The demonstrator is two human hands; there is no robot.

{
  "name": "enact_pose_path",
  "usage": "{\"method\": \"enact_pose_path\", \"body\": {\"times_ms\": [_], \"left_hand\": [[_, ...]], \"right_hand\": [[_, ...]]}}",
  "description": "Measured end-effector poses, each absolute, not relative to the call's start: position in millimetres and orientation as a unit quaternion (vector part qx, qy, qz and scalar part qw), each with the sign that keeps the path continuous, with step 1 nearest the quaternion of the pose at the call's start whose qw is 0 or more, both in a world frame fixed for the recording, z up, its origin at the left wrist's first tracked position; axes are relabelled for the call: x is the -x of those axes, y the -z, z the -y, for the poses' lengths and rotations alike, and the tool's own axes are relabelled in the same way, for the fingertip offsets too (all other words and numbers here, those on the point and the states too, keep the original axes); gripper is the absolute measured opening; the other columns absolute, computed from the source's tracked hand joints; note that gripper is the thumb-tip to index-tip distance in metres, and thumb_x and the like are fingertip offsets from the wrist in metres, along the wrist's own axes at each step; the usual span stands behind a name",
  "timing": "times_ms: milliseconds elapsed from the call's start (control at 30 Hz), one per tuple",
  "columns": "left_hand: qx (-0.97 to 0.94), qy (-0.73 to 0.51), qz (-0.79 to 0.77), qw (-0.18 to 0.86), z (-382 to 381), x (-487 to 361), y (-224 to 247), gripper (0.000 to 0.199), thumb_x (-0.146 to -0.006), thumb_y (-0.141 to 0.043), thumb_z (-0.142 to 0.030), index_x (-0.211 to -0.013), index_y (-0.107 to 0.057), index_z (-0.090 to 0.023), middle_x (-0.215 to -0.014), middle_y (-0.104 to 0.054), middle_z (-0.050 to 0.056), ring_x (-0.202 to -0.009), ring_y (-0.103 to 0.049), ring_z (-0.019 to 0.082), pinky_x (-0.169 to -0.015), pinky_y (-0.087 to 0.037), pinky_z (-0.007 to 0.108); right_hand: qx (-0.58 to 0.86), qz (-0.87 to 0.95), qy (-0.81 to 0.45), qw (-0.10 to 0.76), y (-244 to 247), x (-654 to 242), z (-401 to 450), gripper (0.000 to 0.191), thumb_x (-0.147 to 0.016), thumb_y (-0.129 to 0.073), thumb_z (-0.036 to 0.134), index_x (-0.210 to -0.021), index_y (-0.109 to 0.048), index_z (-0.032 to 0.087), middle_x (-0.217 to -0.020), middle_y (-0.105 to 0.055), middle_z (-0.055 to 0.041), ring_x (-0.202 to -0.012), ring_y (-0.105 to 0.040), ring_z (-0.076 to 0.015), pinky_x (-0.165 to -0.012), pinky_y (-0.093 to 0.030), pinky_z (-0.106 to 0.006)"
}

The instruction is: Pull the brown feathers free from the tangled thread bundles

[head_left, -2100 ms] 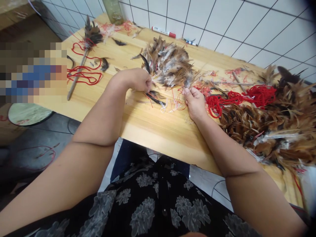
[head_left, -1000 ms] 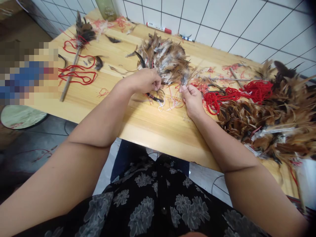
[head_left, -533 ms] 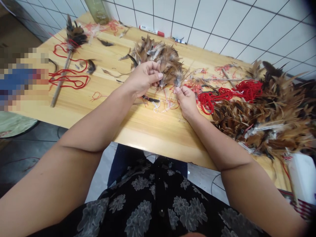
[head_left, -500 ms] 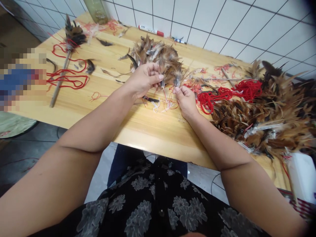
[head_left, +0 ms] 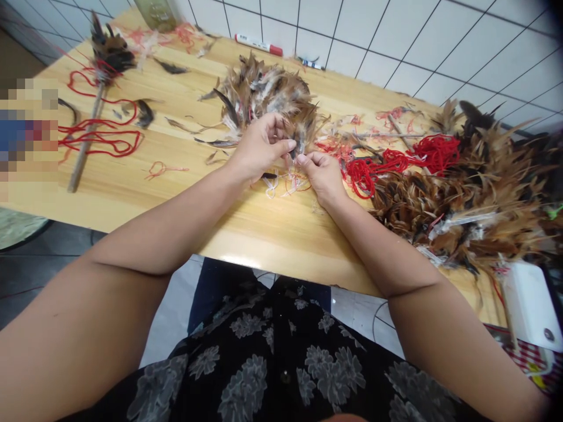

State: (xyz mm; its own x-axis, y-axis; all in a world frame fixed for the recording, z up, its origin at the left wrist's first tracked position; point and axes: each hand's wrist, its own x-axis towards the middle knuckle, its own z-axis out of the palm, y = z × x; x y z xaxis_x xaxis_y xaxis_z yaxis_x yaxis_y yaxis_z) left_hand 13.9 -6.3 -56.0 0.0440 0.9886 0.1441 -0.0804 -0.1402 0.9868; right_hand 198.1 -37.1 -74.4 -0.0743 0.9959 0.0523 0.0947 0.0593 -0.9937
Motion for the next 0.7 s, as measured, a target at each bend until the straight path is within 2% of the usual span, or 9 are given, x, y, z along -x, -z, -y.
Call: {"method": "enact_pose_path", "body": {"times_ms": [133,233,400,500,700], "left_hand": [[-0.531,-0.553,-0.437,0.471,11,-17,49,0.043,-0.089,-0.094,0.006,-0.104,-0.067,-0.023,-0.095,-0.070,0.000,-0.113,-0.086,0.029,-0.100,-0.070,0.038],[-0.528,-0.551,-0.437,0.477,18,-21,42,0.043,-0.091,-0.093,0.006,-0.104,-0.065,-0.024,-0.094,-0.068,0.000,-0.115,-0.082,0.030,-0.101,-0.068,0.039],[-0.527,-0.536,-0.440,0.491,29,-23,30,0.045,-0.087,-0.098,0.002,-0.101,-0.067,-0.028,-0.094,-0.070,0.002,-0.126,-0.074,0.032,-0.106,-0.063,0.041],[-0.539,-0.518,-0.427,0.508,31,-20,30,0.044,-0.089,-0.099,-0.001,-0.103,-0.070,-0.031,-0.092,-0.071,0.001,-0.126,-0.069,0.031,-0.113,-0.062,0.043],[-0.539,-0.546,-0.428,0.478,21,-19,40,0.041,-0.088,-0.102,-0.005,-0.108,-0.073,-0.027,-0.100,-0.076,0.001,-0.116,-0.080,0.029,-0.108,-0.068,0.045]], "right_hand": [[0.489,0.552,-0.486,0.469,81,-200,34,0.062,-0.095,-0.107,0.072,-0.077,-0.074,0.022,-0.079,-0.066,0.0032,-0.079,-0.053,-0.0136,-0.078,-0.046,-0.030],[0.481,0.553,-0.493,0.468,82,-200,35,0.059,-0.094,-0.108,0.070,-0.080,-0.077,0.023,-0.081,-0.072,0.0022,-0.082,-0.058,-0.0150,-0.081,-0.050,-0.031],[0.469,0.550,-0.513,0.463,80,-197,37,0.058,-0.091,-0.112,0.064,-0.080,-0.073,0.023,-0.084,-0.072,0.0013,-0.089,-0.063,-0.0173,-0.086,-0.054,-0.032],[0.456,0.550,-0.523,0.465,78,-197,37,0.059,-0.091,-0.112,0.065,-0.082,-0.071,0.023,-0.087,-0.071,0.0015,-0.091,-0.063,-0.0175,-0.090,-0.054,-0.033],[0.449,0.549,-0.517,0.479,78,-200,35,0.068,-0.093,-0.107,0.076,-0.082,-0.065,0.025,-0.081,-0.058,0.0045,-0.085,-0.052,-0.0146,-0.083,-0.046,-0.032]]}}
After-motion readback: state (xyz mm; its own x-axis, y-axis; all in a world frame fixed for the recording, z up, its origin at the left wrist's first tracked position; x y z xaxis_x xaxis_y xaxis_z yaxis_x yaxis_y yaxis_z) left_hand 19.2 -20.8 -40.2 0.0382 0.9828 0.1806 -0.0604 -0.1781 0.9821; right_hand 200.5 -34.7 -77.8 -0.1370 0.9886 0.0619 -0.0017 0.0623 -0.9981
